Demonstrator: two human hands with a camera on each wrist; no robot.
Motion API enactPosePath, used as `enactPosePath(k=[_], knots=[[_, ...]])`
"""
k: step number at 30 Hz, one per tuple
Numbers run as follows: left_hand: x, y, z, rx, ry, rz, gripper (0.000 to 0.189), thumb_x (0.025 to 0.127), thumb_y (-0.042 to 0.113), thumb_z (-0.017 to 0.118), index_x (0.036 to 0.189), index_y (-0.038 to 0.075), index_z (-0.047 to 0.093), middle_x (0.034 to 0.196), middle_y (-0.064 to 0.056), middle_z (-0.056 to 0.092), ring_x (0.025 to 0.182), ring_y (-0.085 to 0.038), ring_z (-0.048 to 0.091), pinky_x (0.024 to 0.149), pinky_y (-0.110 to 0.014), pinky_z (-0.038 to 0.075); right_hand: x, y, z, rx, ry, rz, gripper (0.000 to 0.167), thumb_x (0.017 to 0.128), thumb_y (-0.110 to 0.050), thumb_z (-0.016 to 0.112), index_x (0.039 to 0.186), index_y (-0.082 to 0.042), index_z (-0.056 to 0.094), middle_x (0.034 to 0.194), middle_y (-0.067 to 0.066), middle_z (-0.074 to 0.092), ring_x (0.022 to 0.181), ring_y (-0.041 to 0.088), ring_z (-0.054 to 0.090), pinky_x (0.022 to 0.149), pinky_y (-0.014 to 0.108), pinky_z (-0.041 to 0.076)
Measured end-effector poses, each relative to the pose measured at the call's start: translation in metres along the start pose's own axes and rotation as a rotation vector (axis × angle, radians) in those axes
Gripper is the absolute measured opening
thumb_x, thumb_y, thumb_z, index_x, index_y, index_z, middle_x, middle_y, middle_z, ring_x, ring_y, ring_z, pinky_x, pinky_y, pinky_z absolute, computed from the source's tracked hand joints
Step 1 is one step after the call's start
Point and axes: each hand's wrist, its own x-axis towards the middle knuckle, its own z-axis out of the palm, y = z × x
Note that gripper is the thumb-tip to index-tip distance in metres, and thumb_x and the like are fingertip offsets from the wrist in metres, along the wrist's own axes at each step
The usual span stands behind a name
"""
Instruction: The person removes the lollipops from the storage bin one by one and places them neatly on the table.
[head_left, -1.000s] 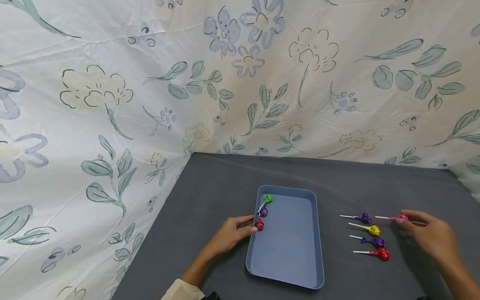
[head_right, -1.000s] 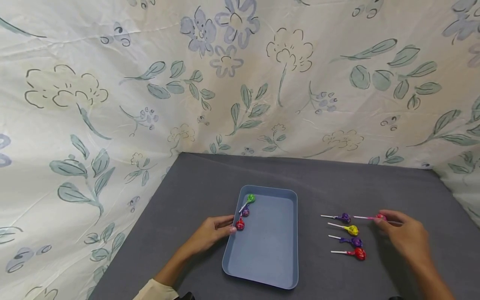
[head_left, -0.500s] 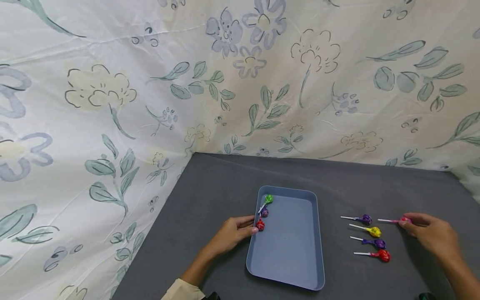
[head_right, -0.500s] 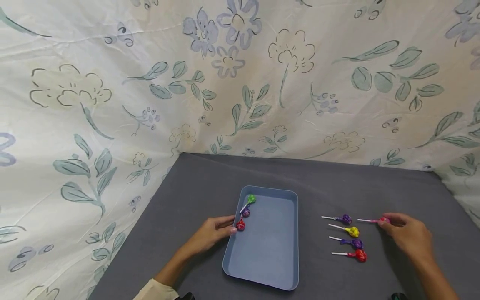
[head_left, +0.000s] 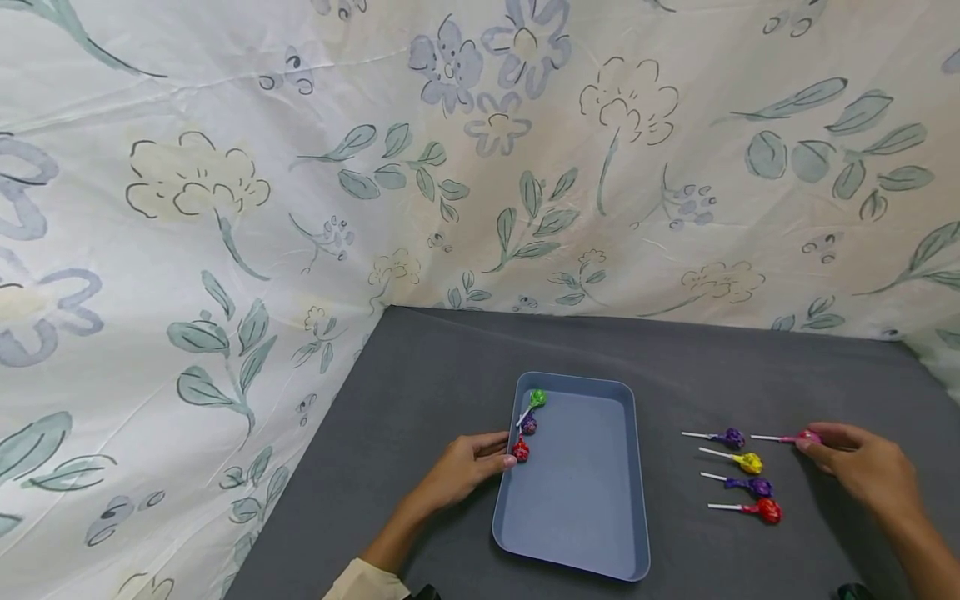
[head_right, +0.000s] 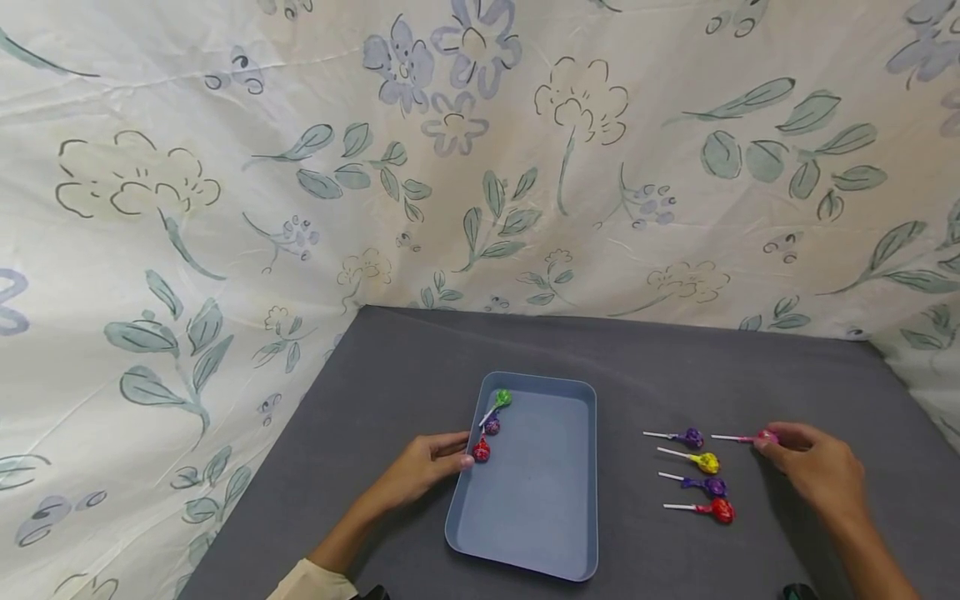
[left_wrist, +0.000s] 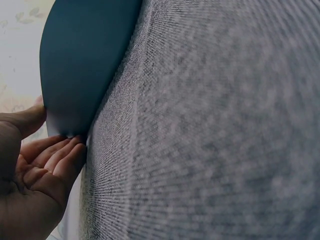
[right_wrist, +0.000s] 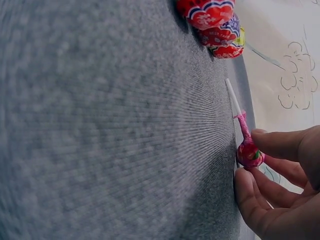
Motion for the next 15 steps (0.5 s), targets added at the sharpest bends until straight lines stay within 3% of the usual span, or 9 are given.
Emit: enactPosePath(k=[7, 11, 15], knots=[[0.000, -0.002, 0.000, 0.017, -0.004, -0.001, 0.054, 0.103, 0.027, 0.074, 0.146, -0.002, 0.061, 0.144, -0.019, 0.066, 0.127, -0.028, 0.068, 0.101, -0.037, 0.059, -0.001, 0.003, 0.002, 0.004, 0.030, -0.018, 0.047, 0.101, -0.021, 0.075, 0.134, 0.010, 0.062, 0.127, 0.035, 0.066, 0.060, -0.001, 0.058, 0.054, 0.025, 0.044], [0.002, -0.004, 0.000, 0.028, -0.006, -0.002, 0.056, 0.103, 0.031, 0.073, 0.147, -0.002, 0.060, 0.145, -0.018, 0.065, 0.128, -0.027, 0.068, 0.101, -0.034, 0.059, -0.003, 0.000, 0.003, -0.005, 0.058, -0.020, 0.050, 0.101, -0.020, 0.074, 0.136, 0.012, 0.059, 0.132, 0.037, 0.062, 0.081, 0.032, 0.070, 0.070, 0.043, 0.047], [0.002, -0.004, 0.000, 0.024, -0.004, 0.007, 0.055, 0.103, 0.029, 0.073, 0.147, -0.002, 0.061, 0.144, -0.018, 0.066, 0.128, -0.027, 0.068, 0.102, -0.035, 0.058, -0.009, -0.007, 0.003, -0.004, 0.079, -0.017, 0.055, 0.103, -0.025, 0.072, 0.140, 0.012, 0.056, 0.138, 0.039, 0.058, 0.113, 0.056, 0.058, 0.085, 0.062, 0.043]])
